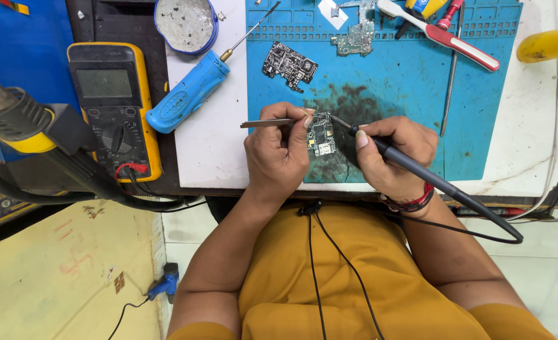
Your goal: The person holds a small circuit board with tweezers in one hand and a soldering iron in the other, soldering components on the board at a workbench. They reposition the board and continue soldering different points, with other boards and repair tools laid out on the mat.
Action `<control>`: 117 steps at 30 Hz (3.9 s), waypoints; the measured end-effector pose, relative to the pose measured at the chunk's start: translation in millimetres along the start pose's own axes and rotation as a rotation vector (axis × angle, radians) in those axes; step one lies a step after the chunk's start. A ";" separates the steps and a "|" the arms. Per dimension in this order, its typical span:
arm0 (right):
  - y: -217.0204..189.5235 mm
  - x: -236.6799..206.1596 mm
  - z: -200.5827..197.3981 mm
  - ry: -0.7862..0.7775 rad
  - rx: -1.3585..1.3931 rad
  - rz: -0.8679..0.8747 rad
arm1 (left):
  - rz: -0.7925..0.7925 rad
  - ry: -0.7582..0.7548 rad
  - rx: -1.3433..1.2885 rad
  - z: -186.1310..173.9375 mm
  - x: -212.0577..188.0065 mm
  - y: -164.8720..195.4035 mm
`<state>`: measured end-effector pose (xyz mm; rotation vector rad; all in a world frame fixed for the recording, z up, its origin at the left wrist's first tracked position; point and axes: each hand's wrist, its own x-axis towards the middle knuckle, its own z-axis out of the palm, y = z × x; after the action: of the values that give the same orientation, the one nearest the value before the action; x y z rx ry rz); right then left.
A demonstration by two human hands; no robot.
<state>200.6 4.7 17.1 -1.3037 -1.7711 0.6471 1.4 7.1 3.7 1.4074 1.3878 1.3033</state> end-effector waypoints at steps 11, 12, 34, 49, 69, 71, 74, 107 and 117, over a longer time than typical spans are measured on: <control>0.2 0.1 0.6 0.006 0.016 0.002 | 0.018 0.008 -0.002 1.2 0.2 -0.6; 0.5 0.3 0.9 0.007 0.022 0.000 | 0.021 0.011 0.001 1.3 0.1 -0.5; -2.5 2.3 0.0 0.001 0.007 -0.018 | 0.029 0.018 0.025 1.8 0.7 -2.0; -1.7 2.6 0.8 0.003 0.020 -0.028 | 0.007 0.025 0.023 2.1 0.7 -0.4; -0.6 3.1 -1.2 -0.006 0.015 -0.038 | 0.034 0.020 0.030 1.9 2.2 -1.2; -0.3 3.1 -0.8 -0.007 0.014 -0.043 | 0.031 0.024 0.034 1.6 2.1 -1.0; -0.3 1.8 -0.3 -0.004 0.014 -0.026 | 0.020 0.030 0.038 2.1 1.0 -0.4; 1.6 1.1 1.1 0.015 0.028 -0.031 | 0.018 0.030 0.009 1.6 1.0 0.3; 0.5 3.2 -0.1 -0.001 0.038 -0.052 | 0.007 0.031 0.030 1.4 0.9 1.0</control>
<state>200.5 7.9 17.8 -1.2281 -1.7795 0.6497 2.9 8.1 4.5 1.4186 1.4301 1.3187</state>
